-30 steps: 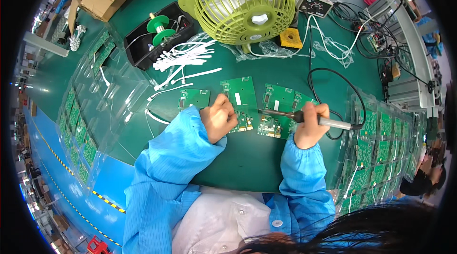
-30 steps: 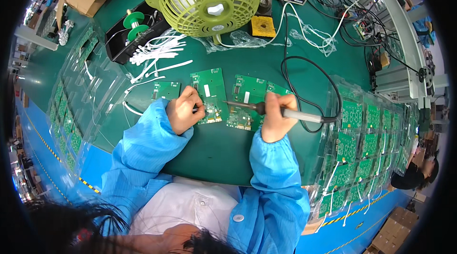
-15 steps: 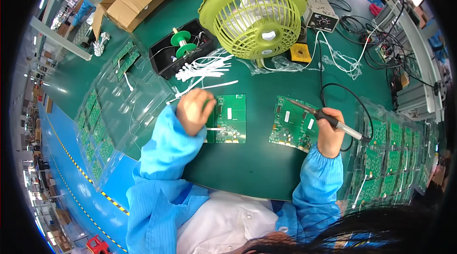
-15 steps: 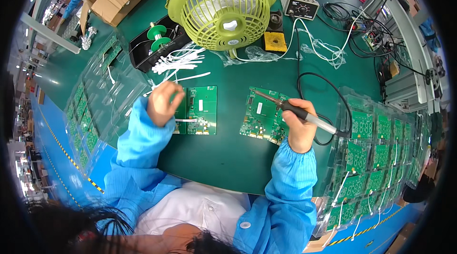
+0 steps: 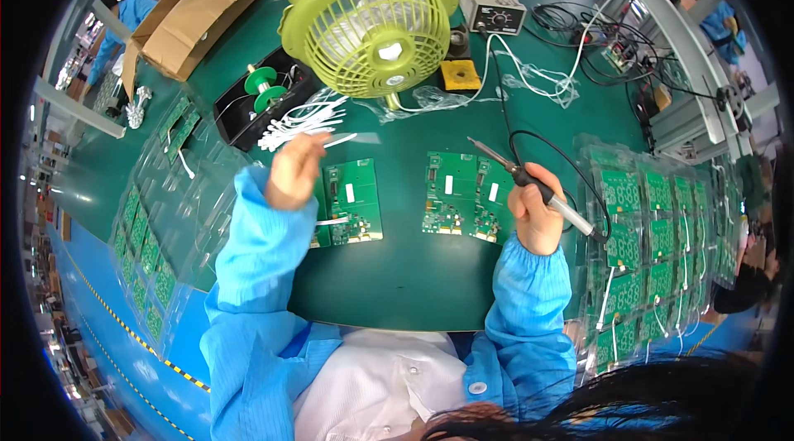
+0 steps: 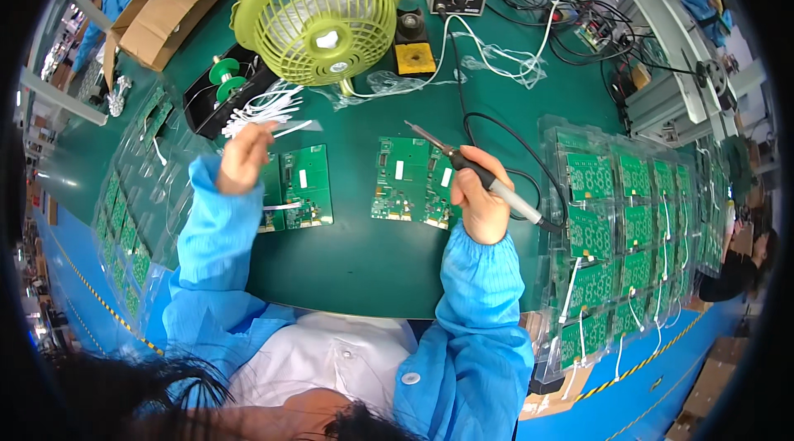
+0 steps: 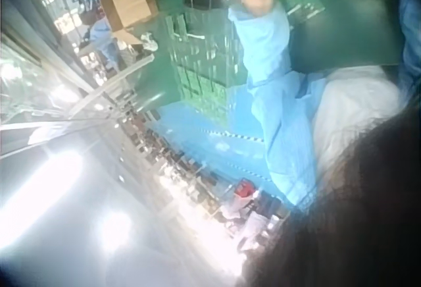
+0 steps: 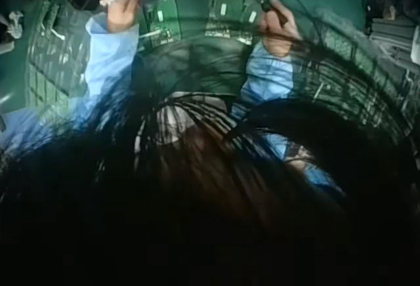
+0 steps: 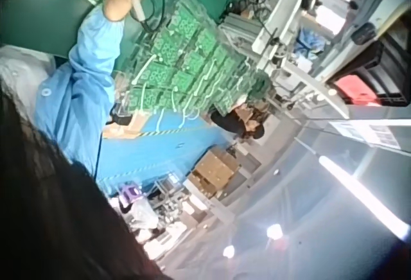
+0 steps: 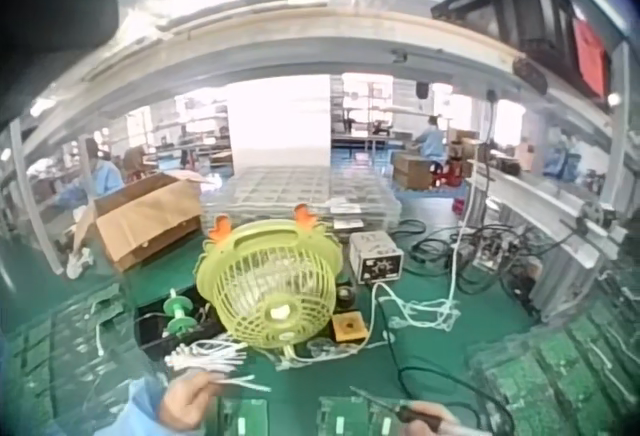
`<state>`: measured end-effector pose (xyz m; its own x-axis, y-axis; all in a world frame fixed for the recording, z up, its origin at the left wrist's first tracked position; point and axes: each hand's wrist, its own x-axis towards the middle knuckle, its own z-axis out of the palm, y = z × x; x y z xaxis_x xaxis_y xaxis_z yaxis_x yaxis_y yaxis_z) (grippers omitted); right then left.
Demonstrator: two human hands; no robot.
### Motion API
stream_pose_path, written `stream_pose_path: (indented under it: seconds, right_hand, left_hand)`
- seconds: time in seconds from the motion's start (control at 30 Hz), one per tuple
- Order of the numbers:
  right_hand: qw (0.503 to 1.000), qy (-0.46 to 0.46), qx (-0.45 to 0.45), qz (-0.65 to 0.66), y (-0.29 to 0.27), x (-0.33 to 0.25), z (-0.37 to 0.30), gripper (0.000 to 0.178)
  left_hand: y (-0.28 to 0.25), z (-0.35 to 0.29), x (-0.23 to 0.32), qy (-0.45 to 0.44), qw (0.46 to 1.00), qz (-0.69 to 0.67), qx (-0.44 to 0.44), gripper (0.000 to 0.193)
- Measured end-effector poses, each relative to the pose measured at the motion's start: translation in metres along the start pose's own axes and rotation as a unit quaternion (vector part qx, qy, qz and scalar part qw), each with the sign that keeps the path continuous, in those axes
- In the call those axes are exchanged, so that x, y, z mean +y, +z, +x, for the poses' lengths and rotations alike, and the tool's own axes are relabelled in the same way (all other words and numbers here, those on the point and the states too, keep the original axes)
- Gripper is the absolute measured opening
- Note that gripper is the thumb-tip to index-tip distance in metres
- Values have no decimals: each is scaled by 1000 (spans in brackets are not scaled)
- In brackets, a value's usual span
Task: The person picks up a soldering iron, positions wires onto green circuit boards, and solders the wires to the boards.
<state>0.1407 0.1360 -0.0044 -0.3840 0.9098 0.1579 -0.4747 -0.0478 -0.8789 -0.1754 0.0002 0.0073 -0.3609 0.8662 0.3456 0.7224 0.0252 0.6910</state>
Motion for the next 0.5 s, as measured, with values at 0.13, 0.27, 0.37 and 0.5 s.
stream_pose_path:
  seconds: [0.13, 0.27, 0.37, 0.5]
  right_hand:
    - [999, -8, 17, -36, 11, 2, -5, 24]
    - [998, -13, -26, -47, 26, 3, -11, 32]
    - [997, 9, -71, -4, 34, 3, -12, 41]
    - [997, 16, -81, 5, 31, 3, -13, 48]
  left_hand:
    - [32, -26, 62, -24, 972, -209, -109, 20]
    - [51, -43, 90, -81, 933, -335, -104, 16]
    - [59, -47, 92, -80, 919, -364, -131, 14]
    - [65, -49, 94, -65, 926, -333, -169, 12]
